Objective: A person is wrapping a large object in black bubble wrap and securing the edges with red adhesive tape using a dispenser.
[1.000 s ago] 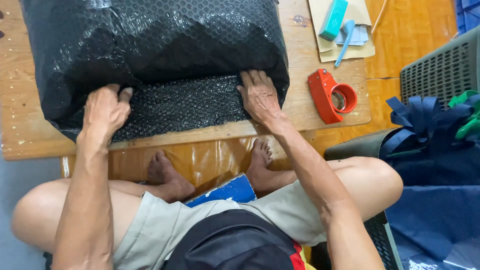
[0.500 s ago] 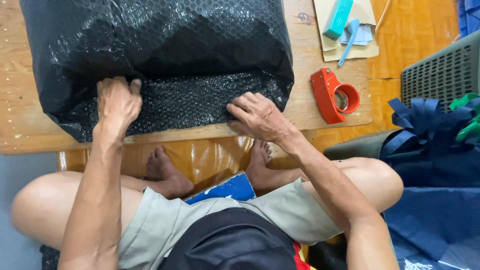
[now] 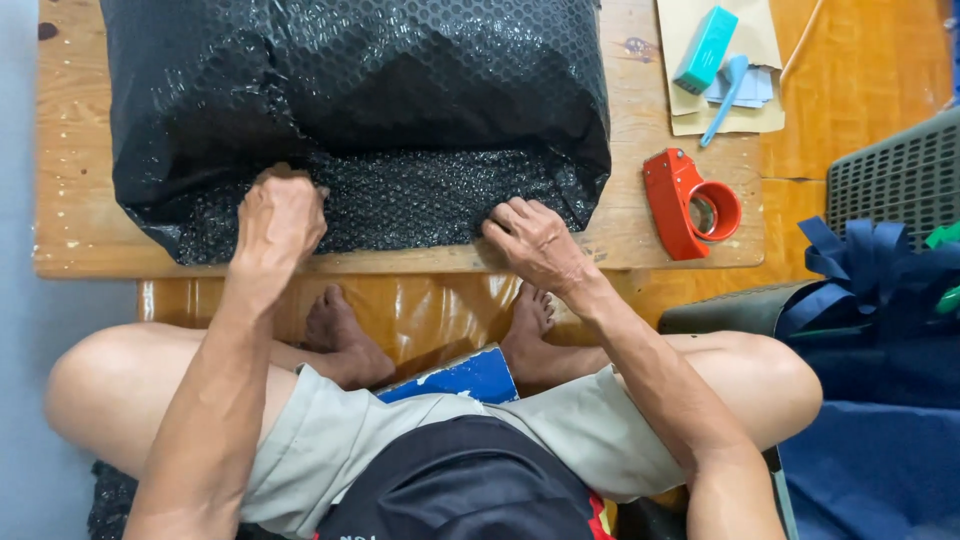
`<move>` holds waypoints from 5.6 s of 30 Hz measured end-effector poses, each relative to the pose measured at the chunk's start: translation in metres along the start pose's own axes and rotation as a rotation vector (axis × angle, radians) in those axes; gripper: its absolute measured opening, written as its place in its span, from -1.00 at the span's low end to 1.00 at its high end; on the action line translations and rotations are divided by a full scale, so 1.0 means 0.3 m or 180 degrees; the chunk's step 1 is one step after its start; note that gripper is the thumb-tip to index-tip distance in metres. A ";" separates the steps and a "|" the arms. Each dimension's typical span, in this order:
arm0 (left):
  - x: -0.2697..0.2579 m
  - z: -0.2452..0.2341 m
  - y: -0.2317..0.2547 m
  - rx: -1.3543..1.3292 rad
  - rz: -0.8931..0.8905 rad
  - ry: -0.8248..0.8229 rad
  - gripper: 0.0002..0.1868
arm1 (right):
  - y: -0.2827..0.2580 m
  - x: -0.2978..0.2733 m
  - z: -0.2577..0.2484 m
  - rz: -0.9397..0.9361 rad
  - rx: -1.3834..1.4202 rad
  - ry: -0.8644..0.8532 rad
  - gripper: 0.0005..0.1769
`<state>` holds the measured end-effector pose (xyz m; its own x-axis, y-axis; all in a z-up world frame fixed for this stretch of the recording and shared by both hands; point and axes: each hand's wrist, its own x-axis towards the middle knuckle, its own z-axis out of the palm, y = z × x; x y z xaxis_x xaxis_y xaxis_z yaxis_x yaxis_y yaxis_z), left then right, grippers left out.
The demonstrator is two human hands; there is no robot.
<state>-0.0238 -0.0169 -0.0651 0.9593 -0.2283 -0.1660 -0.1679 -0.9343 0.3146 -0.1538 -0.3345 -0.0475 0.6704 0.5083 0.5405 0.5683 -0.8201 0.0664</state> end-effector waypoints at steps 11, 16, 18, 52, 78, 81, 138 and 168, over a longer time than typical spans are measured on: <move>-0.077 -0.098 -0.026 0.0680 0.1678 0.2084 -0.66 | -0.012 0.049 -0.042 0.0134 0.0178 0.0201 -0.78; 0.068 -0.096 -0.170 0.0871 0.1685 0.2319 -0.81 | -0.010 0.060 -0.036 0.0124 0.0273 0.0058 -0.79; 0.107 -0.086 -0.199 0.0497 0.1973 0.1893 -0.88 | -0.010 0.065 -0.025 0.0187 0.0336 0.0066 -0.84; -0.170 -0.045 -0.486 -0.3366 -0.0909 0.1679 -0.71 | -0.237 0.678 0.565 0.0474 0.2002 -0.0592 -0.59; -0.029 -0.220 -0.224 -0.0142 0.0254 0.2433 -0.28 | -0.199 0.648 0.529 0.0526 0.2329 -0.0608 -0.49; -0.044 -0.264 -0.107 0.0365 0.1143 0.2738 -0.46 | -0.192 0.643 0.540 0.0417 0.2391 -0.0615 -0.42; 0.127 -0.133 0.105 0.0961 0.1301 -0.0256 -0.58 | 0.237 0.271 -0.121 0.0181 0.0021 -0.0261 -0.92; 0.129 -0.397 -0.013 0.0878 0.2710 0.1102 -0.90 | 0.347 0.279 -0.129 0.0574 0.0675 -0.0200 -0.96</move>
<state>0.0411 0.0105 0.0387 0.4973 -0.8080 0.3160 -0.8447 -0.5340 -0.0362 -0.0570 -0.3876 0.0372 0.7941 0.3800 0.4743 0.5200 -0.8288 -0.2067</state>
